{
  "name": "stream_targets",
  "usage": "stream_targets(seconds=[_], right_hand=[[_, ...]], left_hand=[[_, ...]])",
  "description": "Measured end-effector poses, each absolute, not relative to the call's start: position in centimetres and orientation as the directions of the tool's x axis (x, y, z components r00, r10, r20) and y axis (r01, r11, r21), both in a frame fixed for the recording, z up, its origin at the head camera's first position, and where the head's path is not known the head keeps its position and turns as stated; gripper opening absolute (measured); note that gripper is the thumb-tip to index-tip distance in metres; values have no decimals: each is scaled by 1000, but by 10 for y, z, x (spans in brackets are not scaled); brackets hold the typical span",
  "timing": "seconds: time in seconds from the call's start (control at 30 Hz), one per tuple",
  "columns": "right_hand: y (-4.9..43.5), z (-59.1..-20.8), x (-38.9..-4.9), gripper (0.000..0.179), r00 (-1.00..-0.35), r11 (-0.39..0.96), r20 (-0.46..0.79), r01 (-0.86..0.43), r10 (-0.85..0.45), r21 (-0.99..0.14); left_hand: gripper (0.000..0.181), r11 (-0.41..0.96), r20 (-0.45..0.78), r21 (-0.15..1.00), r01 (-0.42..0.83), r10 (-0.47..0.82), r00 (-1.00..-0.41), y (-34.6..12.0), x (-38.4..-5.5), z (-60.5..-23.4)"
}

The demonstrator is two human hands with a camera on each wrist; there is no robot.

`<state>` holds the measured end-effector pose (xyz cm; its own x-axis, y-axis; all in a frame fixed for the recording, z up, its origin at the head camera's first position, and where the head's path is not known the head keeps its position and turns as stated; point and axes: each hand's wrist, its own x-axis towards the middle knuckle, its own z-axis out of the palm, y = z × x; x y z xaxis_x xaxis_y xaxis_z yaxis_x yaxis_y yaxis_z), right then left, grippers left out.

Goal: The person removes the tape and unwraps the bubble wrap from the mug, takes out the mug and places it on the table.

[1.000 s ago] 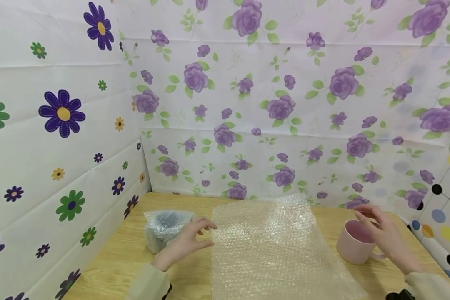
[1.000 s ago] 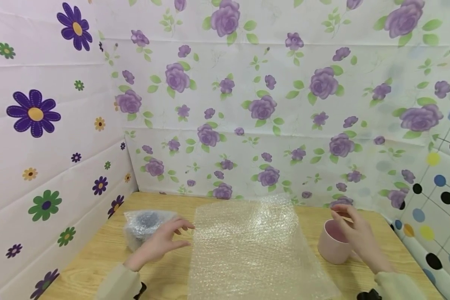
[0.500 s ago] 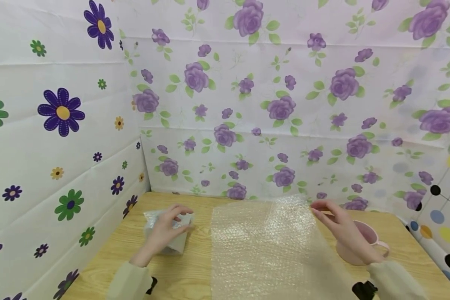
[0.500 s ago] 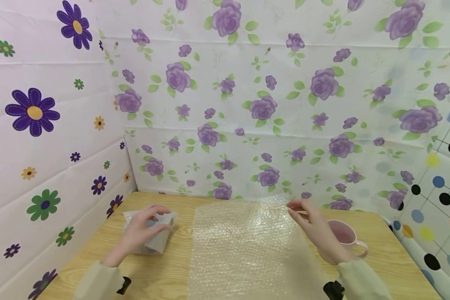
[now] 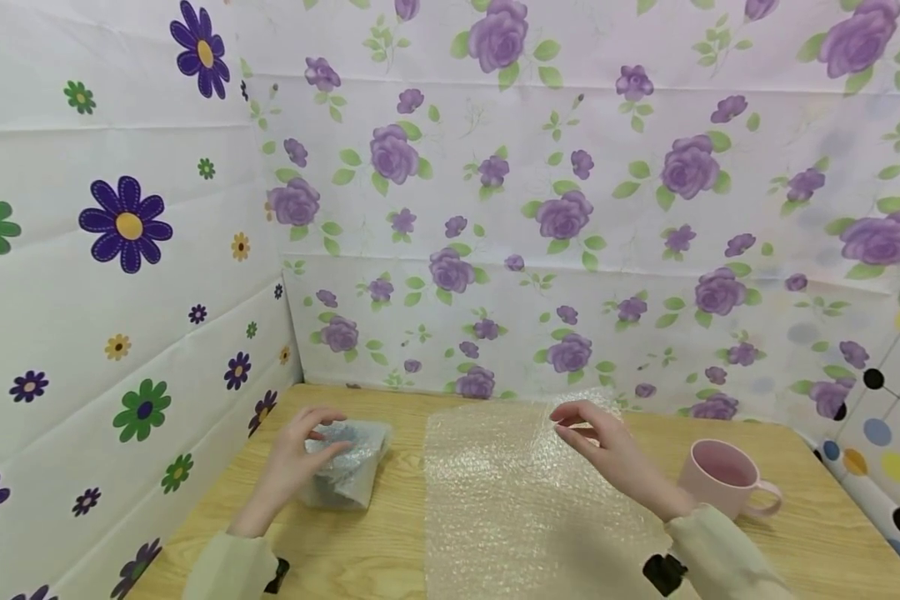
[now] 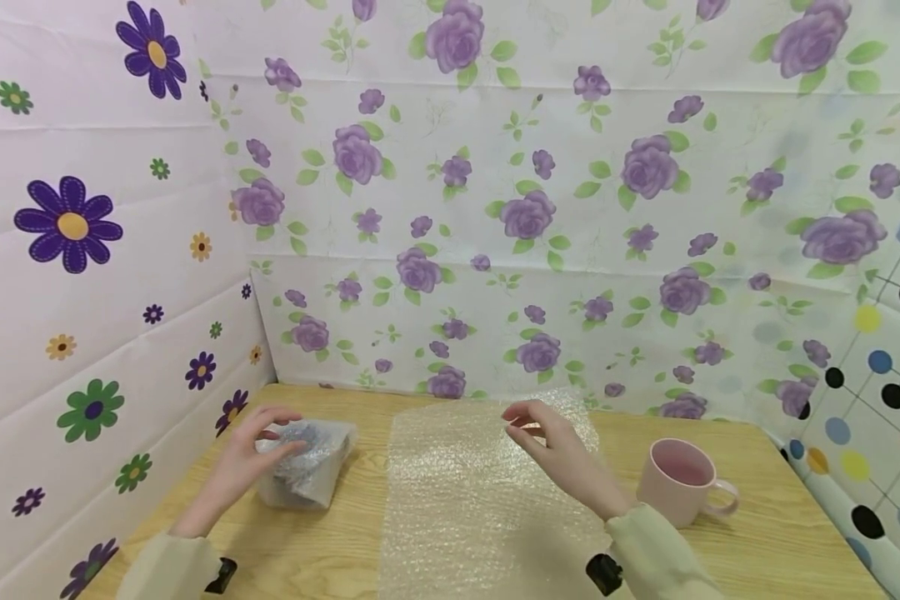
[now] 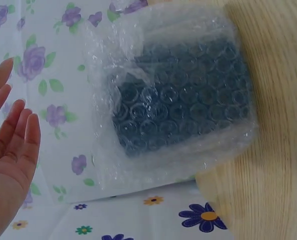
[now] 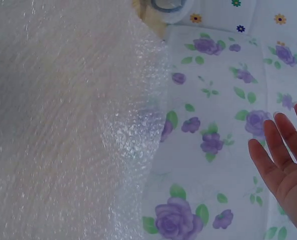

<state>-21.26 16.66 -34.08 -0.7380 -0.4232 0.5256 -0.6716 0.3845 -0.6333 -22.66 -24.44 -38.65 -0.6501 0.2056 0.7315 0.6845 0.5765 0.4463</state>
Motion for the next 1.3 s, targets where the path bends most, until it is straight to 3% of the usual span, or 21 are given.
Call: stream_targets(seconds=[0.13,0.33,0.5,0.97,1.17,1.3], right_hand=[[147,-342,-216,15,-756,356,487,-643,-437,-678],[118,-352,-220,15,-760,331,424,-614,-493,-717],[98,-358,-224,16,-767,286,379,-573,-518,-768],[44,-418,-260,26,-790,250,332,-509,-515,-824],[22,-428,-268,31,-820,221,309,-455,-482,-863],[9,-431,-273,36,-835,201,273,-406,-477,-891]], left_hand=[[42,601,737,443,665,177,-652,-252,-227,-388],[38,615,687,524,589,104,-719,-263,-226,-396],[38,607,667,563,561,67,-742,-271,-225,-403],[49,619,558,681,390,-94,-825,-281,-222,-418],[56,617,533,718,323,-188,-825,-280,-221,-425],[64,603,473,748,277,-192,-860,-282,-221,-432]])
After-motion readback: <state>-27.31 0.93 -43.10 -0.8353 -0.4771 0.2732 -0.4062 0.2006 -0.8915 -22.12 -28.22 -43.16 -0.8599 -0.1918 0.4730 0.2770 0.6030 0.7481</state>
